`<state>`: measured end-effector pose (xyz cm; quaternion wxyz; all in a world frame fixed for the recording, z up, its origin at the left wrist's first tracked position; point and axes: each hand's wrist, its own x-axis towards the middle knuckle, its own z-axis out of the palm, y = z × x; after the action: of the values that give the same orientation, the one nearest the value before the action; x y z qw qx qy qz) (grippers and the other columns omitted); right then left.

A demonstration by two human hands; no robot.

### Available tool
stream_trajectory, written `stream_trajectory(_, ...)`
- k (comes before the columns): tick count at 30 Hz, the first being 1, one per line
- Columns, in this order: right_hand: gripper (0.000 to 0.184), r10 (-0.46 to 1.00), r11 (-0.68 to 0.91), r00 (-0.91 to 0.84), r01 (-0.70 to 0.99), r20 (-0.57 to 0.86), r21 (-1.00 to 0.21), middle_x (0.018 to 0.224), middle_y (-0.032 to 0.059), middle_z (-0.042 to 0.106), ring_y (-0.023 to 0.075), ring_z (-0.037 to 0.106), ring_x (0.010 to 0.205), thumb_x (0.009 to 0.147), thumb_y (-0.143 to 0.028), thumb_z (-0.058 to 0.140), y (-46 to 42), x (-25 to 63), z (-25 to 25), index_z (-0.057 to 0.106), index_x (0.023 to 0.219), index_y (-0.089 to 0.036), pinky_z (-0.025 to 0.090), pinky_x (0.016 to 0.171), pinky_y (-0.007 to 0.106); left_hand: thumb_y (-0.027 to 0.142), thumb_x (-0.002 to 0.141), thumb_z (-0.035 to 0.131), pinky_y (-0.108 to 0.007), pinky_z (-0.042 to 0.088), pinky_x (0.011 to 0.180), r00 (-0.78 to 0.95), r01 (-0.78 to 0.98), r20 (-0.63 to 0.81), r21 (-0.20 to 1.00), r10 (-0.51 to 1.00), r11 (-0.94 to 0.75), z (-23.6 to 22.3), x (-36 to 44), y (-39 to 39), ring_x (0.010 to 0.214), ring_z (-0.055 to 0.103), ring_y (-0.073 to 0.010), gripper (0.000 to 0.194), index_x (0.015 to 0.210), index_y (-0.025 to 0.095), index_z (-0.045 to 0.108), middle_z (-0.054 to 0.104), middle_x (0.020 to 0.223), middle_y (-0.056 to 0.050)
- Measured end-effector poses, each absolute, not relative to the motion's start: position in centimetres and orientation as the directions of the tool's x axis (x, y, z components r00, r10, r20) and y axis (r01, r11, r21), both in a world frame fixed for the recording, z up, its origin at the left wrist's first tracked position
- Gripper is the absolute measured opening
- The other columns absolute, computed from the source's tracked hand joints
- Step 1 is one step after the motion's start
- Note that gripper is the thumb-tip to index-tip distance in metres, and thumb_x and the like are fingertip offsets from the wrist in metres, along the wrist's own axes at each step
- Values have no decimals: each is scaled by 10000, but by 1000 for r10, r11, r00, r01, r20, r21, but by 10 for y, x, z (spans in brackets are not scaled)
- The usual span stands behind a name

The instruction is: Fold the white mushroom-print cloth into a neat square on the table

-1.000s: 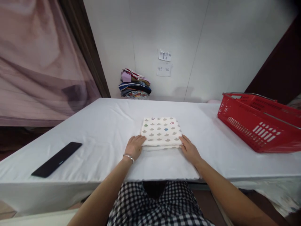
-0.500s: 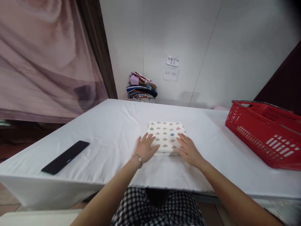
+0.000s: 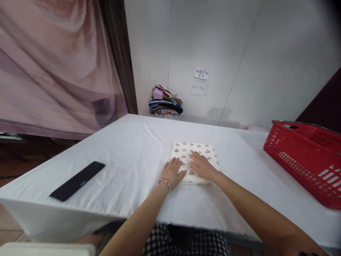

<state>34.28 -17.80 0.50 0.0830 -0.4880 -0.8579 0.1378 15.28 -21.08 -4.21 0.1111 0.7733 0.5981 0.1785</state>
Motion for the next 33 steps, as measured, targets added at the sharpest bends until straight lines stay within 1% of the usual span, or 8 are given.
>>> stream_trajectory(3,575,843,524,-536,800,46,-291,1482,95,170,213,77,1364,897,-461,258,-146,305,2,268,1385,-158,114,1070,401,575,847,264,-415,148,1097,233,884,130,384,964,-265,-43,153,-211,1355,159,-198,612,1360,250,345,280,1453,-3)
stream_trajectory(6,563,850,523,-521,820,75,-234,1477,99,188,220,98,1357,888,-406,296,-118,274,-7,246,1387,-150,112,1062,428,576,847,260,-432,131,1098,233,885,127,382,964,-264,-44,152,-211,1356,153,-205,625,1378,248,309,267,1458,-4)
stream_trajectory(11,571,843,528,-537,830,-3,-180,1478,89,187,233,108,1353,887,-428,288,-96,257,-20,257,1383,-146,82,1059,456,558,849,275,-438,131,1099,223,883,145,389,964,-263,-46,152,-211,1351,168,-204,626,1388,240,284,280,1453,-10)
stream_trajectory(15,602,815,562,-578,802,-25,-203,1484,93,163,224,94,1358,884,-467,280,-94,265,-21,239,1393,-148,87,1061,433,540,847,297,-430,142,1098,229,881,122,397,966,-259,-44,151,-210,1349,177,-203,614,1382,240,301,286,1450,-2)
stream_trajectory(19,612,829,540,-559,808,-20,-235,1486,87,155,217,83,1361,878,-478,297,-96,266,-18,234,1397,-161,67,1066,426,530,853,294,-419,146,1099,229,888,118,382,966,-257,-42,151,-209,1349,182,-197,599,1369,229,329,296,1445,-6)
stream_trajectory(25,558,816,539,-576,788,-46,-299,1473,91,205,220,124,1355,878,-470,313,-107,282,-4,331,1358,-186,109,1063,423,525,857,295,-423,159,1094,233,893,119,367,965,-261,-42,150,-210,1346,192,-193,575,1337,222,384,307,1439,-9)
stream_trajectory(29,552,913,402,-408,890,14,-217,1479,89,187,233,98,1359,879,-450,316,-110,327,-5,315,1367,-193,82,1066,451,524,856,310,-424,173,1090,230,886,144,379,962,-268,-45,149,-207,1343,203,-192,556,1319,233,410,331,1428,-4)
stream_trajectory(33,601,973,217,-225,967,-52,-131,1496,69,111,230,56,1365,887,-475,249,-103,370,-14,190,1416,-195,73,1063,470,529,856,312,-431,173,1088,241,873,151,398,959,-282,-48,148,-204,1342,206,-199,547,1318,253,410,334,1427,0)
